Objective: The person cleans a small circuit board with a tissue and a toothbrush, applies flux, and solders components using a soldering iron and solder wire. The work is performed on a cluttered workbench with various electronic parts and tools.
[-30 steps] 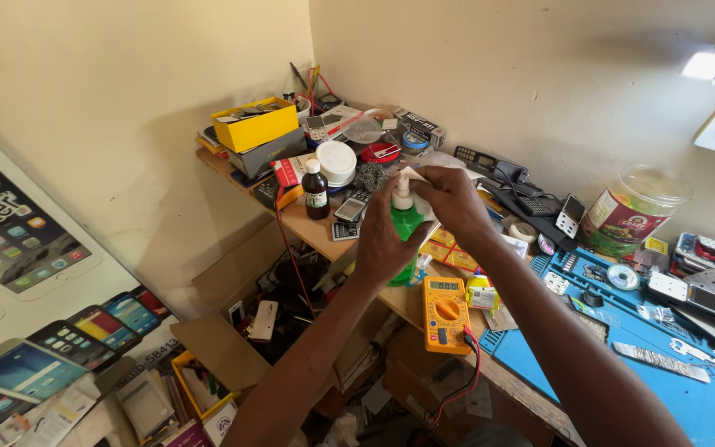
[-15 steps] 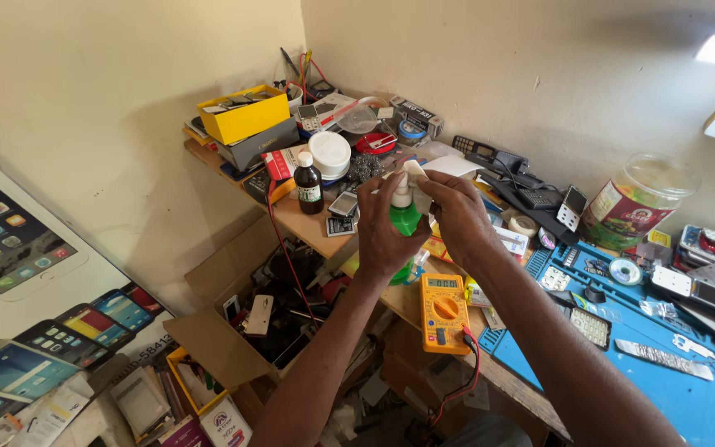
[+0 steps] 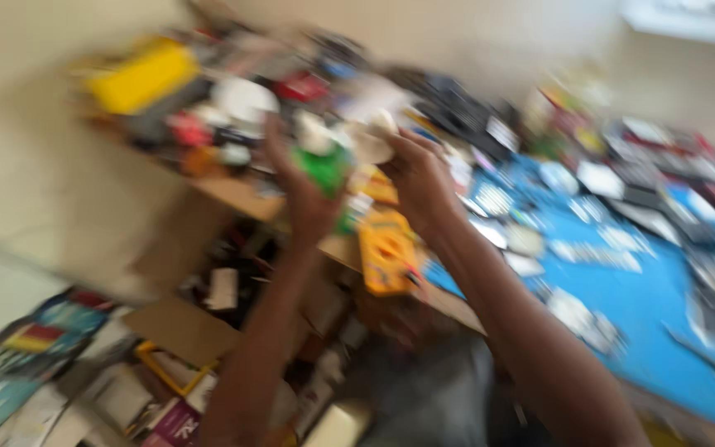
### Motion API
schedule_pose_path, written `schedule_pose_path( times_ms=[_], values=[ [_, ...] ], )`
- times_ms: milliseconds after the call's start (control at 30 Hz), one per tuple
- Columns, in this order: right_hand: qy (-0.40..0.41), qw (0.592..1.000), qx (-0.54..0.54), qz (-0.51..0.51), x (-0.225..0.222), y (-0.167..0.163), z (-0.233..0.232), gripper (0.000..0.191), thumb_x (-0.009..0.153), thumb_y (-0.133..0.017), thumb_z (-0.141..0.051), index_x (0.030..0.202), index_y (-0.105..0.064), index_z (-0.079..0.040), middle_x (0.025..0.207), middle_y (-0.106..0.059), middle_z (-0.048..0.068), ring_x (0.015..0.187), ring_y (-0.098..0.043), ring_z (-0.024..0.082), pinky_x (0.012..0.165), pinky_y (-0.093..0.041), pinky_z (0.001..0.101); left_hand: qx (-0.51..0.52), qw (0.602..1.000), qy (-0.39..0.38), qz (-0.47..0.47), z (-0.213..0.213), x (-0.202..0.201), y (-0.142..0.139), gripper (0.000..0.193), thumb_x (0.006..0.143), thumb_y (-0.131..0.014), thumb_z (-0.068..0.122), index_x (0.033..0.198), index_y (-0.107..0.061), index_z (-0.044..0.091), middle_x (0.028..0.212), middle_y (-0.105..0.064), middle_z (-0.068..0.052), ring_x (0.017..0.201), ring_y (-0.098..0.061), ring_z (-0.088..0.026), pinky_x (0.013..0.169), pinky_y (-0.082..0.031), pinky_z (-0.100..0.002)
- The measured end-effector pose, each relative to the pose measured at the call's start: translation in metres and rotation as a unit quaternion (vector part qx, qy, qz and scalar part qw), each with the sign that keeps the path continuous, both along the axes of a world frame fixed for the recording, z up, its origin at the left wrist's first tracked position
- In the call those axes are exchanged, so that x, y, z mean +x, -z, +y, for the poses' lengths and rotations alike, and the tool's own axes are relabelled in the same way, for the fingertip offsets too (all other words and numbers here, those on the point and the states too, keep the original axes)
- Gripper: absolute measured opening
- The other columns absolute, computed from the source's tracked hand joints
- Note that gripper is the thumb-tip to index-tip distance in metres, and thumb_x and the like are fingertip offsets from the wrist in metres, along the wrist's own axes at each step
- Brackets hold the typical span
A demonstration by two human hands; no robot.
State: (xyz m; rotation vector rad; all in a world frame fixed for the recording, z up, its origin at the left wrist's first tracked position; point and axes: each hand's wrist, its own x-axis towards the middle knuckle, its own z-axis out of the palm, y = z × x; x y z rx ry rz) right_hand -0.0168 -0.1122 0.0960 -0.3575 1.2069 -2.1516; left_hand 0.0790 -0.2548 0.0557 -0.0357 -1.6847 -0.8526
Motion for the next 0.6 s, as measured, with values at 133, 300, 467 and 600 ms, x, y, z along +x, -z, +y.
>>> schedule_pose_path(
  times_ms=[133,300,467,600],
  values=[
    [0.103,0.98,-0.167,-0.009,0.027,0.068,0.134,0.033,0.104,-0.059,-0.013,0.13,-0.062,0.006,0.126,-0.07,0.011,0.118,-0.064,0.02,0.108,-0.047,0.0355,-0.025,0.998,0.034,-0.047,0.079,0.037,0.017,0.066,0.101,-0.072,0.025,0.15,-0.034,0.003,0.151,-0.041,-0.015,0.138,-0.045,-0.025,0.12,-0.035,-0.04],
    [0.415,0.906,-0.081,-0.003,0.064,0.082,0.344,0.031,0.102,-0.059,-0.016,0.129,-0.062,-0.001,0.132,-0.068,0.011,0.126,-0.064,0.021,0.117,-0.047,0.0369,-0.147,0.91,0.339,-0.187,0.204,0.03,0.027,0.043,0.095,-0.079,0.016,0.134,-0.061,0.011,0.128,-0.07,-0.01,0.13,-0.061,-0.029,0.114,-0.047,-0.043],
    [0.529,0.791,0.102,0.29,0.091,0.067,0.431,0.02,0.118,-0.06,-0.011,0.133,-0.067,0.001,0.133,-0.069,0.012,0.125,-0.063,0.023,0.114,-0.052,0.0337,-0.264,0.858,0.364,-0.25,0.262,-0.03,0.04,0.056,0.088,-0.078,0.02,0.139,-0.059,0.007,0.131,-0.068,-0.011,0.134,-0.053,-0.037,0.112,-0.04,-0.052],
    [0.405,0.669,0.445,0.437,0.096,0.09,0.407,0.028,0.111,-0.053,-0.009,0.135,-0.066,-0.005,0.139,-0.066,0.014,0.131,-0.063,0.028,0.112,-0.051,0.0378,-0.27,0.849,0.365,-0.27,0.267,-0.049,0.06,0.05,0.087,-0.078,0.023,0.133,-0.063,0.01,0.128,-0.069,-0.009,0.131,-0.053,-0.036,0.11,-0.039,-0.052]
  ],
)
